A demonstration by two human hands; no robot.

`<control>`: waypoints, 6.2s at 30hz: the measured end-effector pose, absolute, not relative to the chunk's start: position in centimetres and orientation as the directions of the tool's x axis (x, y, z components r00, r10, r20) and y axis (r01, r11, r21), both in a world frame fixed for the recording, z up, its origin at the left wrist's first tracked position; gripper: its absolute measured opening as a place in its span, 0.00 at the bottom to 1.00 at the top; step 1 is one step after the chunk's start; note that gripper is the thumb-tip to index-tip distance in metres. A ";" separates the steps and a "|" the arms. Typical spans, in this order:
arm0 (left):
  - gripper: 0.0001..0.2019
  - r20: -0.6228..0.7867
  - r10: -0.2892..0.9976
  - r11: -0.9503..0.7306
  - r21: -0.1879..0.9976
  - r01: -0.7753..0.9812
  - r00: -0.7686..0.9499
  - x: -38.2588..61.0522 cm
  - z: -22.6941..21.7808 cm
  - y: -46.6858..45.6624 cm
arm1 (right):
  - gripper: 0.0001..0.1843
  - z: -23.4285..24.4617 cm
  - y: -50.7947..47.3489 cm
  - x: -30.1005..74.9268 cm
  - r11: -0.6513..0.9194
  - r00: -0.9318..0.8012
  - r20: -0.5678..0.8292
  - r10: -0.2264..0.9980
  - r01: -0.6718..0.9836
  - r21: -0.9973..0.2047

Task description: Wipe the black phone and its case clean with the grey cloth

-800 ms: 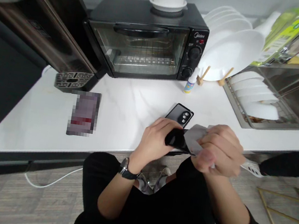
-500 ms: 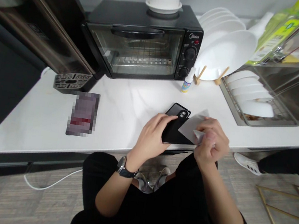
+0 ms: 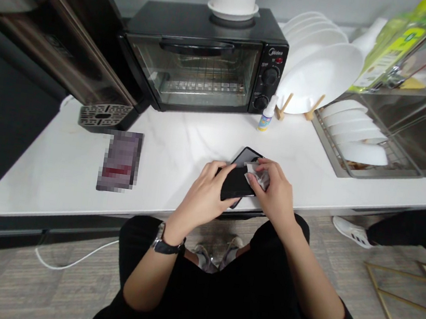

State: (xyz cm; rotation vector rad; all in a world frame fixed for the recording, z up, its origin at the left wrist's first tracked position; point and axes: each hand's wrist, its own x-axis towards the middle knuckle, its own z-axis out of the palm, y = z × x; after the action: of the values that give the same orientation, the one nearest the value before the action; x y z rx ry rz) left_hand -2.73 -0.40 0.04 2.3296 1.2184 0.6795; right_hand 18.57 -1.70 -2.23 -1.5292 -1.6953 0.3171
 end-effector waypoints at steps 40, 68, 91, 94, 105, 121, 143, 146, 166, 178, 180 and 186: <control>0.47 0.337 0.863 -0.503 0.515 0.694 0.376 -5.4 -1.9 -1.6 | 0.33 -1.9 -2.9 15.3 0.495 -0.369 0.363 0.856 0.788 -0.366; 0.49 0.371 0.879 -0.445 0.418 0.792 0.299 -4.2 -2.0 -2.4 | 0.41 -1.8 -2.1 17.1 0.460 -0.359 0.343 0.868 0.842 -0.283; 0.36 0.327 0.906 -0.393 0.413 0.822 0.269 -4.2 -2.2 -2.4 | 0.51 -1.8 -4.8 12.8 0.623 -0.544 0.307 0.781 0.718 -0.310; 0.46 0.343 0.892 -0.424 0.409 0.808 0.294 -4.1 -2.0 -2.4 | 0.45 -1.8 -2.9 16.0 0.503 -0.414 0.316 0.854 0.812 -0.296; 0.38 0.338 0.901 -0.398 0.389 0.831 0.274 -4.3 -2.3 -2.4 | 0.50 -1.8 -4.3 13.1 0.612 -0.529 0.314 0.788 0.727 -0.311; 0.45 0.336 0.902 -0.388 0.362 0.848 0.270 -4.2 -1.9 -2.7 | 0.29 -0.8 -2.8 13.9 0.475 -0.351 0.338 0.873 0.769 -0.427; 0.35 0.337 0.914 -0.345 0.346 0.872 0.228 -3.9 -1.9 -2.7 | 0.33 -0.9 -2.2 12.2 0.523 -0.462 0.262 0.847 0.810 -0.266; 0.36 0.331 0.912 -0.354 0.342 0.871 0.241 -3.9 -1.9 -2.7 | 0.34 -1.1 -2.1 12.6 0.497 -0.431 0.265 0.863 0.819 -0.286; 0.47 0.360 0.898 -0.383 0.358 0.851 0.253 -3.7 -1.5 -2.6 | 0.42 -0.9 1.0 14.7 -0.029 0.062 0.186 0.981 0.984 -0.175; 0.46 0.358 0.897 -0.385 0.348 0.855 0.259 -3.6 -1.4 -2.6 | 0.42 -1.1 1.2 15.0 0.094 -0.051 0.191 0.980 0.971 -0.222; 0.47 0.359 0.897 -0.387 0.355 0.851 0.258 -3.5 -1.3 -2.6 | 0.42 -1.1 1.6 15.2 -0.020 0.064 0.213 0.975 0.979 -0.202; 0.31 0.356 0.907 -0.358 0.364 0.860 0.227 -3.6 -1.7 -2.6 | 0.37 -0.6 -2.1 10.7 0.346 -0.313 0.189 0.931 0.920 -0.183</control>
State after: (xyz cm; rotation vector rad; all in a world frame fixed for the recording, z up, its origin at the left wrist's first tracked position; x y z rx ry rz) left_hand -3.55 -2.58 -1.70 2.3884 1.7248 0.7940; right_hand 10.68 -2.08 -0.58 -1.6589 -2.3520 0.0594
